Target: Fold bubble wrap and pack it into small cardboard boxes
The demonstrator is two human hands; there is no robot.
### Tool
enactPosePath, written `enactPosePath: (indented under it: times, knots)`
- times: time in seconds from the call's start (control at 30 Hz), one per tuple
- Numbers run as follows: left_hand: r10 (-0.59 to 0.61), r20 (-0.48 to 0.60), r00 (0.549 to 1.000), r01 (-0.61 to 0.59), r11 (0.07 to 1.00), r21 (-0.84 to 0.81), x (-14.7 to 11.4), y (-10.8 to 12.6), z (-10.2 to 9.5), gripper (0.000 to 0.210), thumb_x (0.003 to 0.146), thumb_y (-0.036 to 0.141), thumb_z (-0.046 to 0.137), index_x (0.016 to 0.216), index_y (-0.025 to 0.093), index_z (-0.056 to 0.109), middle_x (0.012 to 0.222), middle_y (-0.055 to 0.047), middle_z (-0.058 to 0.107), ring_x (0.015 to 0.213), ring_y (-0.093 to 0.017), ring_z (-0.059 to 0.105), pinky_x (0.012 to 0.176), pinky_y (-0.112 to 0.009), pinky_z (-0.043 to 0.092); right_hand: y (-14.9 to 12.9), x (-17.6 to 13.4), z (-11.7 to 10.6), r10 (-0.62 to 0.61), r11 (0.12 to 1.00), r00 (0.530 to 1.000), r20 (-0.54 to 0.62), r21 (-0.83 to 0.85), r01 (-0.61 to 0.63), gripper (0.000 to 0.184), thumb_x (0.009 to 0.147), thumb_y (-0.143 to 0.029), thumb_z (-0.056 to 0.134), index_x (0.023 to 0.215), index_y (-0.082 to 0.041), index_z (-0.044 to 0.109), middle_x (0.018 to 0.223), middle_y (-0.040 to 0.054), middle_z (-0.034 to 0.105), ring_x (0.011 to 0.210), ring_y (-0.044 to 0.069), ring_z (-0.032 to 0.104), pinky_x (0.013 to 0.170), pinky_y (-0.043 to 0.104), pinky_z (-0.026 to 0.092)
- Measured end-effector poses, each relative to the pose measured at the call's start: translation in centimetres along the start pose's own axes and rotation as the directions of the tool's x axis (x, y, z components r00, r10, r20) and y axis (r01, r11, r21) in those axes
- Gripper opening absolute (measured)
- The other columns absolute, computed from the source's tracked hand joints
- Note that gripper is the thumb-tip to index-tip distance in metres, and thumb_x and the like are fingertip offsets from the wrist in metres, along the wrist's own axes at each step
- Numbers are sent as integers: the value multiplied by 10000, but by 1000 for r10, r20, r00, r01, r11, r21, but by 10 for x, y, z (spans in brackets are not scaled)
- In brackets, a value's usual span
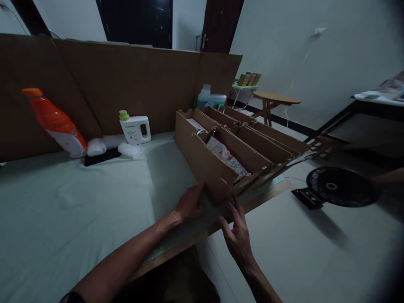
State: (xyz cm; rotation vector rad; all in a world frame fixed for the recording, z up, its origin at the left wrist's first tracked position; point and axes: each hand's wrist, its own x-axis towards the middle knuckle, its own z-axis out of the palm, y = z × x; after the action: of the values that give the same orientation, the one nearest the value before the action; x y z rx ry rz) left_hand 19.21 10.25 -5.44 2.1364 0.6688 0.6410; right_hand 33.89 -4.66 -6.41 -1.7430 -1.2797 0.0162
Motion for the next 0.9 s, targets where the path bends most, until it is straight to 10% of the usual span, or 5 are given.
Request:
enactPosePath:
  times: [0.33,0.57,0.9]
  knots:
    - [-17,60,998,-11,903,430,-137,-24,-86,475,929,320,555,1374,159,587,1531,-181,496,1464,-331,405,1203,-587,320,-22,-41,14,-299,954,943,149,63,293,270,953,-214,551,1191,-248,676,1400,120,604,1271,290,608,978,469,574]
    - [-81,-159,984,156,825,544,-200,-12,-80,479,909,285,603,1377,188,585,1518,-138,524,1451,-289,428,1212,-529,345,-82,-40,89,-578,806,742,339,95,584,269,926,-160,527,1134,-218,687,1287,103,687,1132,261,656,904,424,549]
    - [-339,-538,771,219,936,-276,-209,-7,-107,268,831,249,578,1017,158,747,1057,-122,776,1005,-227,719,960,-403,558,-124,-49,98,-593,743,631,500,40,668,290,986,-177,473,1199,-193,669,1321,87,679,1215,253,590,998,406,415]
